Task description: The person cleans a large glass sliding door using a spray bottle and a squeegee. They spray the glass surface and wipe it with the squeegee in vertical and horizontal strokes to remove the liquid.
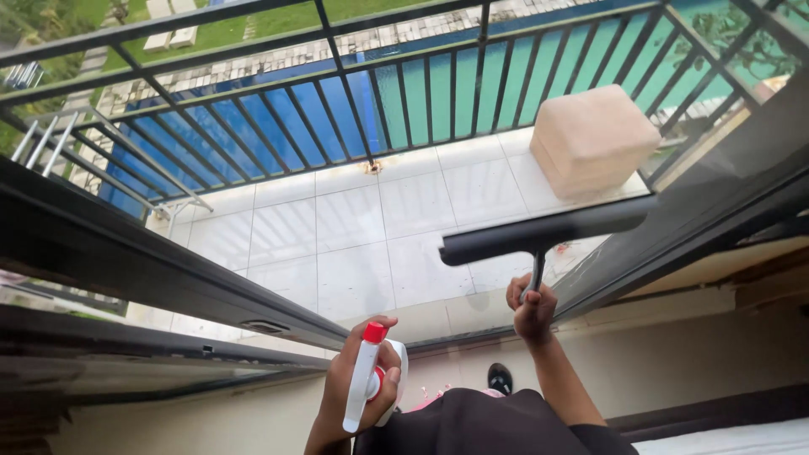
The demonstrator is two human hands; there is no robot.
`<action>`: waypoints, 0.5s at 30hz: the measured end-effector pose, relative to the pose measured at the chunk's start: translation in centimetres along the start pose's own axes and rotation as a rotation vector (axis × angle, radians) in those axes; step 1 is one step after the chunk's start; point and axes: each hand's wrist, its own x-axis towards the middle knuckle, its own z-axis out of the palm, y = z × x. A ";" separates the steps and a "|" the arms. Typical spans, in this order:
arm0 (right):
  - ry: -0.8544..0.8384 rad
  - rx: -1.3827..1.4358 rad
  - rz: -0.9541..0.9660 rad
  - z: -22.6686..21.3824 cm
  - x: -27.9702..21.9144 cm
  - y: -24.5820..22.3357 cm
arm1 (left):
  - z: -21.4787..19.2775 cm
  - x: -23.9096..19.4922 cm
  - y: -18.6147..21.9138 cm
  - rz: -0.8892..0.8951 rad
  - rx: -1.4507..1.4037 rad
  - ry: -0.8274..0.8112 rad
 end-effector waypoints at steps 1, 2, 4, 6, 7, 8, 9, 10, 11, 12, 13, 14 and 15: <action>0.016 -0.003 0.001 -0.4 -2.1 1.6 | -0.9 -0.2 -0.3 0.000 0.001 -0.016; 0.080 0.014 0.063 -0.8 -4.1 3.2 | -1.8 -0.4 -0.6 -0.031 0.060 -0.026; 0.160 0.028 0.126 -1.3 -7.2 5.1 | -3.5 -0.7 -1.1 -0.061 0.119 -0.051; 0.321 0.065 0.250 -1.6 -9.0 5.9 | -5.0 -0.9 -1.6 -0.030 0.060 -0.086; 0.335 0.063 0.247 -0.8 -8.2 4.3 | -5.8 -1.1 -1.9 -0.027 0.060 -0.100; 0.302 -0.026 0.096 0.0 -7.1 2.7 | -6.5 -1.1 -2.1 -0.033 0.070 -0.116; 0.270 -0.117 -0.056 0.7 -5.9 1.1 | -7.2 -1.1 -2.4 -0.038 0.080 -0.133; 0.280 -0.120 -0.059 2.4 -3.6 -2.0 | -7.8 -1.1 -2.7 -0.033 0.080 -0.142; 0.249 -0.107 -0.109 4.1 -1.3 -5.0 | -8.3 -1.0 -3.0 -0.026 0.086 -0.148; 0.216 -0.097 -0.152 5.6 0.7 -8.3 | -8.7 -1.2 -3.1 -0.025 0.090 -0.154; 0.224 -0.103 -0.148 6.9 1.8 -10.5 | -9.0 -1.4 -3.0 -0.028 0.086 -0.164; 0.185 -0.131 -0.177 8.2 3.2 -12.6 | -9.2 -1.4 -2.9 -0.036 0.093 -0.175; 0.147 -0.159 -0.206 9.5 4.7 -14.8 | -9.5 -1.3 -2.8 -0.043 0.099 -0.186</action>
